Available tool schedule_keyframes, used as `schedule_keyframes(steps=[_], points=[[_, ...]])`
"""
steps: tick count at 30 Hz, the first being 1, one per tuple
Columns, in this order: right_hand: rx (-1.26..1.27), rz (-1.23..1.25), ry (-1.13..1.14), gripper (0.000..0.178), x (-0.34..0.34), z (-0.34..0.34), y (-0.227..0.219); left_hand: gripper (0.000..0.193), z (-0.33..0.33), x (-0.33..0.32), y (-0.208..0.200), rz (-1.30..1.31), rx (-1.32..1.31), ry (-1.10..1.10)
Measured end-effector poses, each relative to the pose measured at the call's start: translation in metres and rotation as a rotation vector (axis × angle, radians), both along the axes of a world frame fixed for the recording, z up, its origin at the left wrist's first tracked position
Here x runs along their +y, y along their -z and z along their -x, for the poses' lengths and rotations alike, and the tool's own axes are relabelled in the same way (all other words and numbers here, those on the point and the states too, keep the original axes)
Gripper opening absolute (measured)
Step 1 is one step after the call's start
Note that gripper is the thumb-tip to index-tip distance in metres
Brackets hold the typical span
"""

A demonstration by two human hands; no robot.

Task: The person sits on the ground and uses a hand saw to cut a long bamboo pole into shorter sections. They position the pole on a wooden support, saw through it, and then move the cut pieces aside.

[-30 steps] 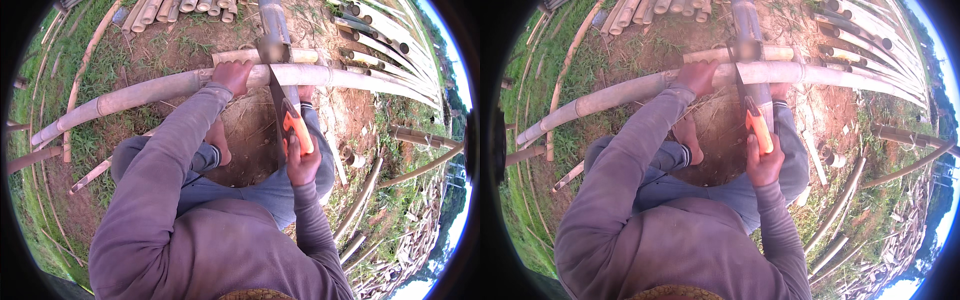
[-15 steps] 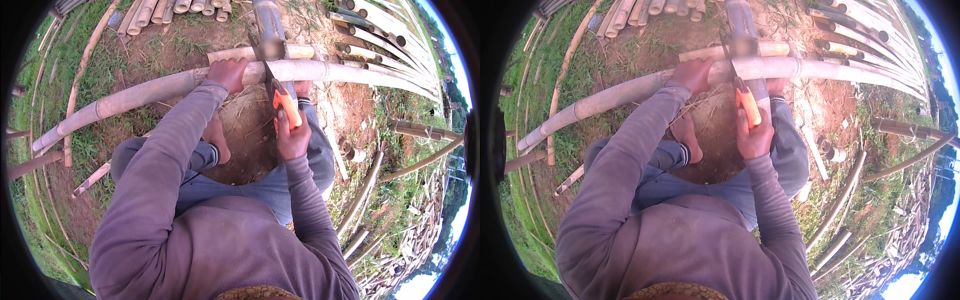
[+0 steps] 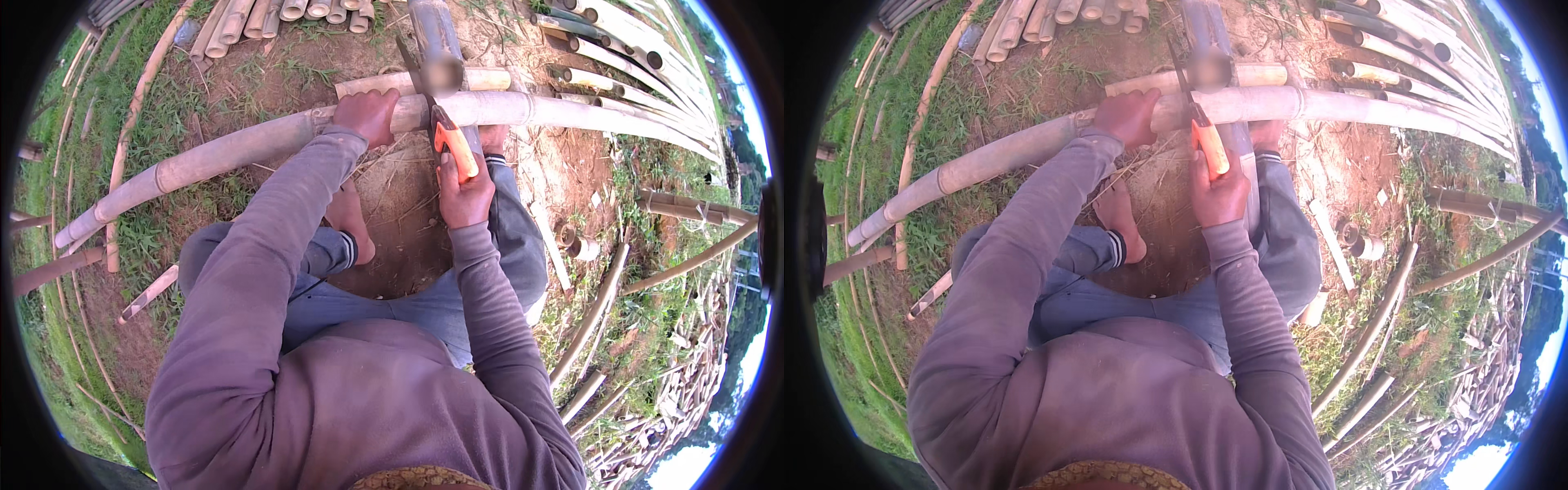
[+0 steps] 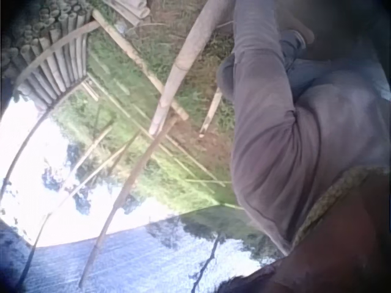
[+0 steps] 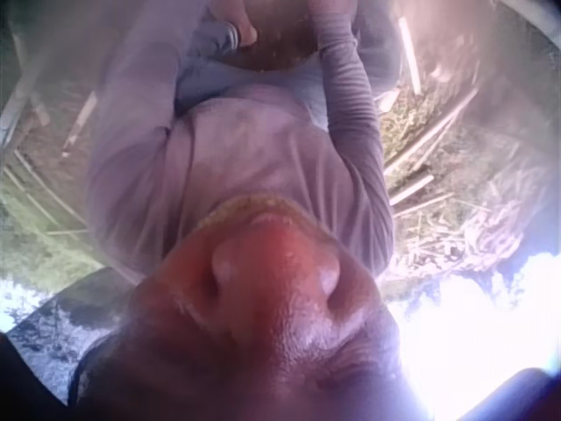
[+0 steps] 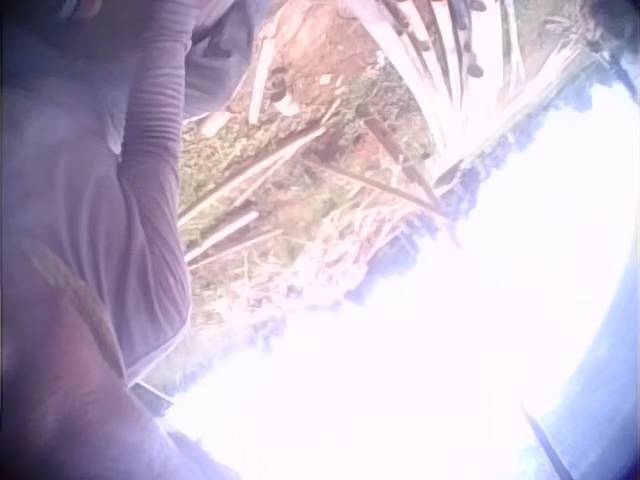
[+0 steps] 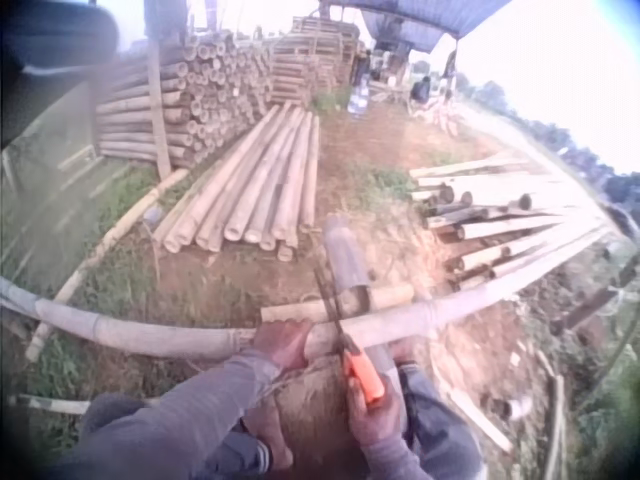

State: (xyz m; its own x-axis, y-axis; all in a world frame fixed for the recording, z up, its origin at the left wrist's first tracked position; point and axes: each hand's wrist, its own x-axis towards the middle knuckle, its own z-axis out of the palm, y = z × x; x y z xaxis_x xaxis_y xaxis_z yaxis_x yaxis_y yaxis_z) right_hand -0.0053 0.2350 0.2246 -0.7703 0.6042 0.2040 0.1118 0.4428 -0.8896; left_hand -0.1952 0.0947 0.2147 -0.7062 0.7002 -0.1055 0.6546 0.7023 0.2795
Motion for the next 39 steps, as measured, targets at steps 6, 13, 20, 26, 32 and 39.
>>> schedule_keyframes(steps=[6, 13, 20, 26, 32, 39], points=[[-0.126, -0.003, -0.035, 0.026, -0.03, -0.216, -0.044, 0.064, 0.007, -0.003, -0.004, 0.017, -0.052, -0.028], [-0.015, 0.088, 0.003, 0.023, 0.003, 0.003, -0.007, 0.061, 0.004, 0.009, -0.014, 0.021, -0.037, 0.001], [-0.13, -0.019, -0.075, 0.024, -0.032, -0.182, -0.051, 0.065, 0.012, -0.006, -0.008, 0.046, -0.075, -0.032], [0.006, 0.01, 0.005, 0.024, -0.019, -0.123, 0.0, 0.064, 0.01, 0.005, -0.011, 0.043, -0.068, -0.019], [-0.038, -0.058, -0.007, 0.029, -0.011, -0.024, -0.018, 0.065, 0.004, 0.002, -0.017, 0.063, -0.073, -0.021], [-0.144, -0.068, -0.029, 0.028, -0.04, -0.229, -0.051, 0.066, 0.015, 0.002, -0.013, 0.083, -0.105, -0.038]])
